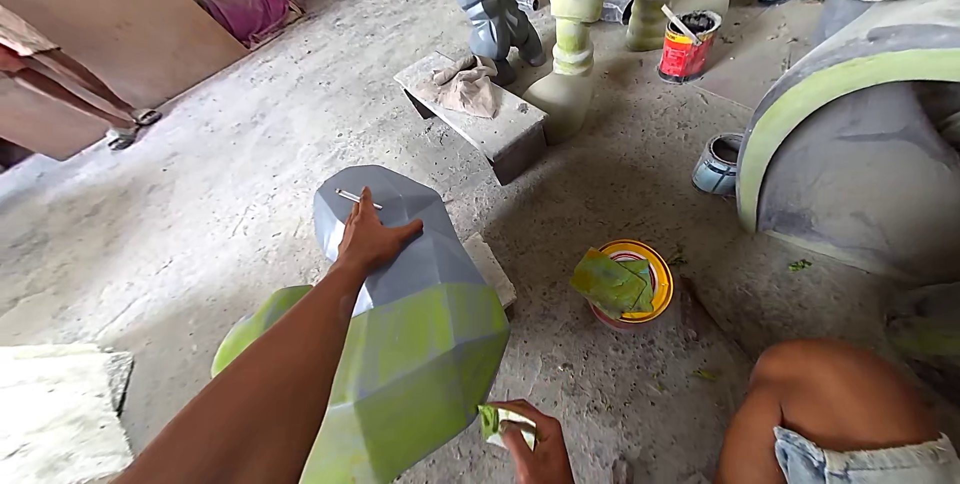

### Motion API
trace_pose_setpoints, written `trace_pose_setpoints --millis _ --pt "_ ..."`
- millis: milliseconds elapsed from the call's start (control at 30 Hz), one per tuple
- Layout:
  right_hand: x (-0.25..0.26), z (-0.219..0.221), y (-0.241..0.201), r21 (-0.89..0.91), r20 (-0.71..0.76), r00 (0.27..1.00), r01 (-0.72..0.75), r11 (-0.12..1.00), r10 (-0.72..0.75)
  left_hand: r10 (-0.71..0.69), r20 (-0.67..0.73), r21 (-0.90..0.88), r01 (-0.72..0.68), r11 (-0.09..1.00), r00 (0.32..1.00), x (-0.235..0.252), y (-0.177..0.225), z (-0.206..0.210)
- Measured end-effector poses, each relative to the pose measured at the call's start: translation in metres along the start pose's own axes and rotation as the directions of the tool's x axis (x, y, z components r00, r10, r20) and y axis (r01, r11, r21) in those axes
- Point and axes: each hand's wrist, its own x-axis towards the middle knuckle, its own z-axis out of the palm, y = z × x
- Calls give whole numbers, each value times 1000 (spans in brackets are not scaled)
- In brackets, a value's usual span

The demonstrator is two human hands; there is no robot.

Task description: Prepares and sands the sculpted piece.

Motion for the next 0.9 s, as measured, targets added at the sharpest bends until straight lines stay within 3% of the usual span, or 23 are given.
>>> trace_pose_setpoints --millis 233,367,633,900 --pt "58 -42 -48 -87 -308 949 37 995 -63 38 -138 23 -36 999 990 -47 13 12" --pt "77 -51 -68 -134 -342 939 -12 991 -35 91 -270 39 -84 996 959 -82 14 29" --pt "71 -44 -89 -196 -210 975 28 980 -69 115 -353 -56 -144 988 928 -90 8 29" --pt "127 -16 -118 -375 148 969 239 896 -197 97 -324 -358 -217 908 941 -98 -10 2"
